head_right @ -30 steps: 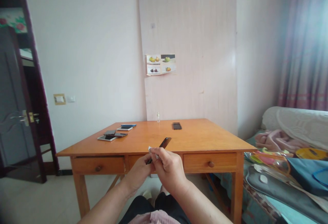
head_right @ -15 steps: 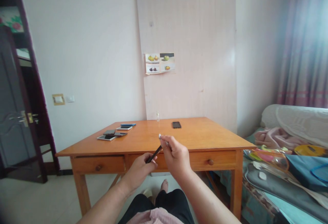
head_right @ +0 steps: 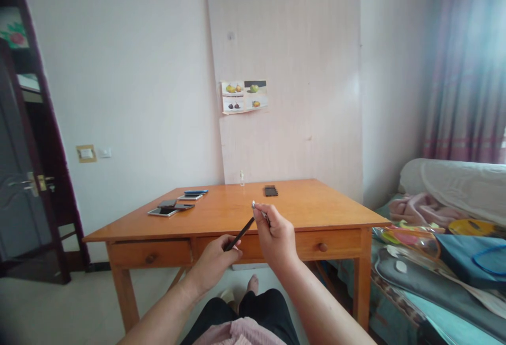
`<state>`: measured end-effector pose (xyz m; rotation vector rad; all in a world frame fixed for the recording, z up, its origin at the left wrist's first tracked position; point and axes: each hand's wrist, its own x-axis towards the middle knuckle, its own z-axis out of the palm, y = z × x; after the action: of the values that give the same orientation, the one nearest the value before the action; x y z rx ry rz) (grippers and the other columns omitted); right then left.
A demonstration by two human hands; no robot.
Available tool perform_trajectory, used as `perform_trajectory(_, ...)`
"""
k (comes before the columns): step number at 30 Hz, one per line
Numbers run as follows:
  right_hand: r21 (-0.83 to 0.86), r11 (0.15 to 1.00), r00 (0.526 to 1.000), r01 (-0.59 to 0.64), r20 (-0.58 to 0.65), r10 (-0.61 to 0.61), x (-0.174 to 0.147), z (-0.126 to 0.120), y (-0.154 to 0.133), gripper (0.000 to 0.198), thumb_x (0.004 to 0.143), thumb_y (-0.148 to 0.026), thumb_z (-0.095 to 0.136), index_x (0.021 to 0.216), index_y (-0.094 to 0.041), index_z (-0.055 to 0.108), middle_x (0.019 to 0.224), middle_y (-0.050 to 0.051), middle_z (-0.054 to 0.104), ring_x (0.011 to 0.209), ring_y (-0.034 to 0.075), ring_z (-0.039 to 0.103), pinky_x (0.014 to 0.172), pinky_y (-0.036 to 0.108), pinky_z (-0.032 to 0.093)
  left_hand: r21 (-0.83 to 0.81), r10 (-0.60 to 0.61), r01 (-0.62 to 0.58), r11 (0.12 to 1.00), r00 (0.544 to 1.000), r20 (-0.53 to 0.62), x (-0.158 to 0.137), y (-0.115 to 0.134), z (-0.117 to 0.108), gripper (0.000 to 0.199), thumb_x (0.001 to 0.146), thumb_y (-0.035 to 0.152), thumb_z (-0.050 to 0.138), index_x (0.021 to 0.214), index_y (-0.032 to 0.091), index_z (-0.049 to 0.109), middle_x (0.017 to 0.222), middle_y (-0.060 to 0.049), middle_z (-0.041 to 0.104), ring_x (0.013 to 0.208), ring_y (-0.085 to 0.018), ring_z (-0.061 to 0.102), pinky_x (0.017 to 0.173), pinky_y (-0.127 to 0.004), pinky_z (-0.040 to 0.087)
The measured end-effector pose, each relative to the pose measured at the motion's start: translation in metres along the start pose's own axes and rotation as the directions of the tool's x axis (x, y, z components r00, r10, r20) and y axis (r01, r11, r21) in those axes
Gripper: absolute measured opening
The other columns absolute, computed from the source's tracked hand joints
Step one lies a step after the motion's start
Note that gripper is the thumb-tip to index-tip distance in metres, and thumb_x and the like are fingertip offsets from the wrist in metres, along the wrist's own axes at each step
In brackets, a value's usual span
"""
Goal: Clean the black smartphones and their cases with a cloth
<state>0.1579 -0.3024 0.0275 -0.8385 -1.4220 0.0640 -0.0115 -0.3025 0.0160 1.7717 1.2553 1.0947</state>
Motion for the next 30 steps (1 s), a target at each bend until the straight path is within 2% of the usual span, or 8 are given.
perform_trajectory(2, 0.018, 0.999, 0.995, 0.038, 0.086, -0.039, -0.011, 0.002, -0.004, 0.02, 0.092, -0.033, 0.054, 0.105, -0.023, 0.066, 0.095, 0.005, 0.073, 0.082, 0.016, 0.069, 0.075, 0.023, 0.053, -0.012, 0.019, -0.019, 1.0, 1.0, 0.015, -0.001, 0.002, 0.002, 0.021, 0.07, 0.025, 0.062, 0.088, 0.015, 0.065, 0.079, -0.002, 0.065, 0.075, -0.019, 0.055, 0.068, -0.028, 0.038)
perform_trajectory(6, 0.043, 0.993, 0.945, 0.112, 0.304, -0.12, -0.03, 0.008, -0.008, 0.02, 0.092, -0.028, 0.053, 0.106, -0.025, 0.067, 0.091, 0.004, 0.074, 0.081, 0.015, 0.07, 0.075, 0.022, 0.053, -0.065, 0.077, -0.071, 0.995, 0.994, 0.079, -0.001, 0.002, 0.004, 0.019, 0.071, 0.025, 0.059, 0.086, 0.015, 0.066, 0.082, -0.003, 0.067, 0.078, -0.02, 0.056, 0.068, -0.028, 0.038)
perform_trajectory(12, 0.01, 1.0, 1.0, -0.004, 0.029, 0.004, -0.002, 0.002, 0.001, 0.02, 0.091, -0.035, 0.056, 0.102, -0.023, 0.067, 0.093, 0.004, 0.074, 0.082, 0.016, 0.069, 0.075, 0.023, 0.054, 0.05, 0.0, 0.0, 0.999, 1.0, 0.002, 0.001, -0.001, 0.0, 0.022, 0.07, 0.027, 0.063, 0.088, 0.015, 0.065, 0.079, -0.002, 0.065, 0.075, -0.019, 0.055, 0.067, -0.028, 0.038)
perform_trajectory(14, 0.026, 1.0, 0.995, 0.006, 0.096, -0.008, -0.01, 0.004, -0.003, 0.02, 0.091, -0.034, 0.055, 0.102, -0.023, 0.067, 0.094, 0.004, 0.074, 0.083, 0.016, 0.069, 0.075, 0.023, 0.053, 0.021, 0.023, -0.023, 1.0, 0.999, 0.024, 0.001, -0.002, 0.001, 0.021, 0.071, 0.026, 0.062, 0.088, 0.015, 0.065, 0.081, -0.003, 0.066, 0.077, -0.019, 0.056, 0.068, -0.028, 0.039)
perform_trajectory(18, 0.054, 0.997, 0.942, 0.062, 0.327, -0.077, -0.032, 0.01, -0.009, 0.019, 0.092, -0.03, 0.053, 0.102, -0.024, 0.068, 0.089, 0.004, 0.073, 0.08, 0.016, 0.07, 0.076, 0.023, 0.053, -0.06, 0.102, -0.097, 0.994, 0.991, 0.086, 0.001, -0.004, 0.004, 0.016, 0.073, 0.025, 0.059, 0.083, 0.015, 0.065, 0.082, -0.004, 0.067, 0.08, -0.02, 0.057, 0.07, -0.028, 0.039)
perform_trajectory(20, 0.049, 0.998, 0.954, 0.039, 0.294, -0.052, -0.028, 0.009, -0.007, 0.019, 0.092, -0.031, 0.054, 0.101, -0.024, 0.068, 0.089, 0.003, 0.074, 0.08, 0.016, 0.07, 0.076, 0.023, 0.054, -0.037, 0.064, -0.062, 0.997, 0.995, 0.071, 0.001, -0.005, 0.003, 0.017, 0.072, 0.025, 0.06, 0.084, 0.015, 0.065, 0.082, -0.004, 0.067, 0.079, -0.02, 0.057, 0.068, -0.028, 0.039)
perform_trajectory(25, 0.032, 0.999, 0.997, -0.026, 0.074, 0.024, -0.01, 0.005, -0.002, 0.02, 0.092, -0.035, 0.055, 0.103, -0.024, 0.068, 0.092, 0.003, 0.074, 0.082, 0.016, 0.069, 0.076, 0.024, 0.054, 0.037, 0.008, -0.008, 0.999, 1.0, -0.004, 0.001, -0.005, 0.002, 0.022, 0.069, 0.027, 0.064, 0.087, 0.014, 0.066, 0.08, -0.004, 0.067, 0.077, -0.021, 0.057, 0.066, -0.029, 0.038)
perform_trajectory(30, 0.066, 0.995, 0.949, 0.078, 0.302, -0.094, -0.034, 0.011, -0.009, 0.02, 0.092, -0.029, 0.053, 0.105, -0.024, 0.068, 0.095, 0.004, 0.073, 0.085, 0.016, 0.069, 0.077, 0.024, 0.053, -0.052, 0.065, -0.063, 0.997, 0.997, 0.037, 0.001, -0.005, 0.002, 0.02, 0.069, 0.028, 0.064, 0.085, 0.015, 0.067, 0.081, -0.004, 0.069, 0.082, -0.022, 0.058, 0.071, -0.029, 0.04)
